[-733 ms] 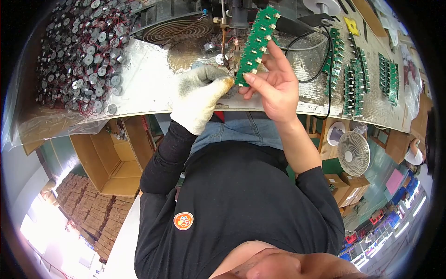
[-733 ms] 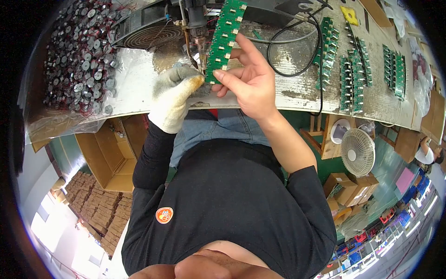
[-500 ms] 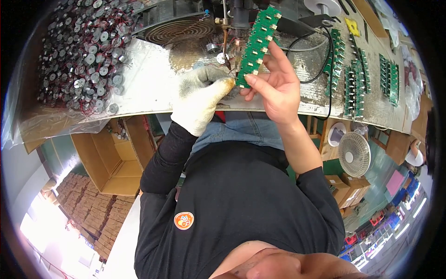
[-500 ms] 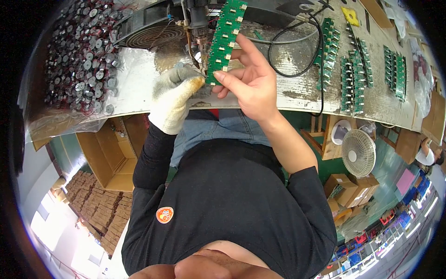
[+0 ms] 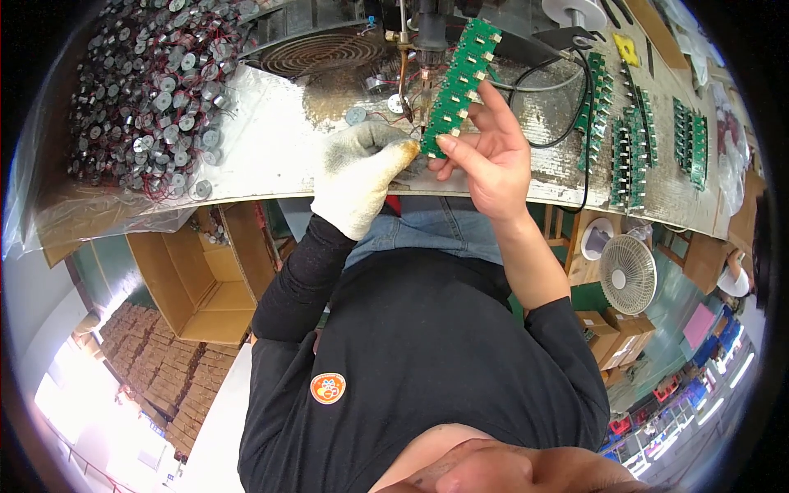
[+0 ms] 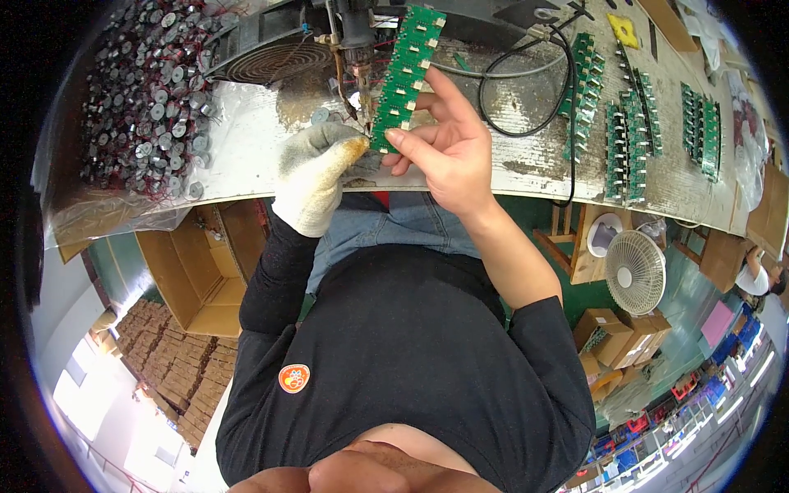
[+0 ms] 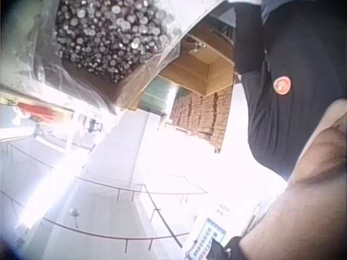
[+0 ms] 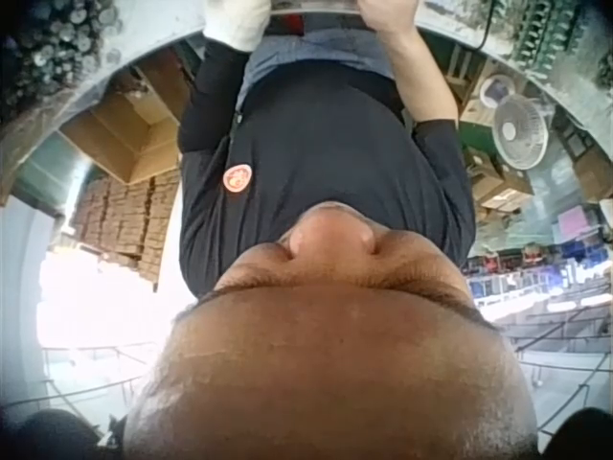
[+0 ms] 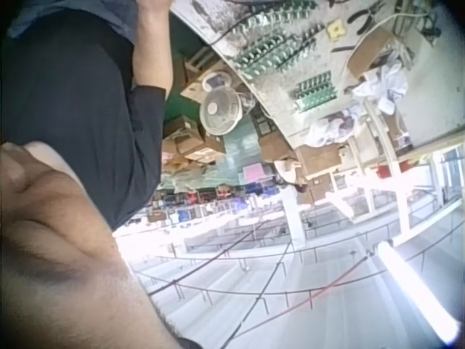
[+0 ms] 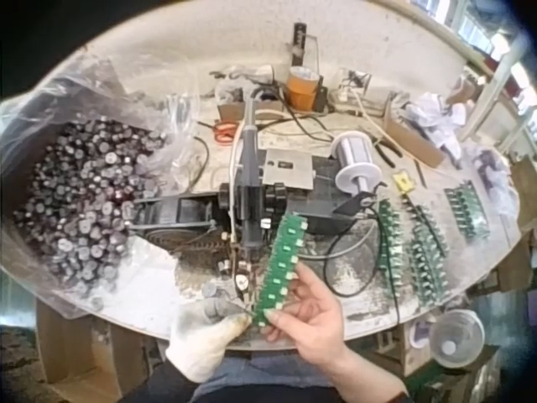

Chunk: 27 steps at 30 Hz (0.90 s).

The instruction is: The person solders wires from small motors onto a circuit board using a soldering iron and then places the finished board into a cardboard box.

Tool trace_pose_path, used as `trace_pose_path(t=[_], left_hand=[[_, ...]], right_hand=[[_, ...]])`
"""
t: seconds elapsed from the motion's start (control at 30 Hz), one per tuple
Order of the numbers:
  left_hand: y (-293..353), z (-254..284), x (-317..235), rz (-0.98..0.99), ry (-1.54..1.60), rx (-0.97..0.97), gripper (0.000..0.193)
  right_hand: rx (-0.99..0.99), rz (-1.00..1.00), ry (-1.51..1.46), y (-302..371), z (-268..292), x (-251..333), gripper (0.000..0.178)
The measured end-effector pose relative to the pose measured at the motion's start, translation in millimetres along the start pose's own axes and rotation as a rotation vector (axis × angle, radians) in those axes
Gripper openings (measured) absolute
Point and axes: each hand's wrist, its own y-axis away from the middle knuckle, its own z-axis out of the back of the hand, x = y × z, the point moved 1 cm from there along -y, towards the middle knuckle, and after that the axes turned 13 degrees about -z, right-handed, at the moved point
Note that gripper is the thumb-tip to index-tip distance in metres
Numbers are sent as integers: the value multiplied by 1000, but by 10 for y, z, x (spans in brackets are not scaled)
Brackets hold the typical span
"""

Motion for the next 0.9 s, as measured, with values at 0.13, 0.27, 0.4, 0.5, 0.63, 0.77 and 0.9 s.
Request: trace_pose_path(t=[0.13,0.27,0.4,0.5,0.63,0.77,0.9], left_hand=[[29,-30,-53,-41,-56,6,15],[283,86,6,-155,-354,-52,23],[567,-104,-187,-649,-950,101,34],[724,-247,43,-996,-1048,-4,41],[657,-615,-89,-1071,-1049,-104,36],[602,-777,-208,-1097,-786,63,31],[735,-988,-168,-397,-120,102,15]], right_hand=[[-10,-45,-30,35,26,38,72],[17,-189,-55,175,65,33,78],[63,-282,-91,562,100,106,75],[75,-291,-86,829,50,119,71],[74,-162,62,1170,-17,283,70],[-50,198,326,1191,387,390,36],[-140,269,63,901,454,733,20]])
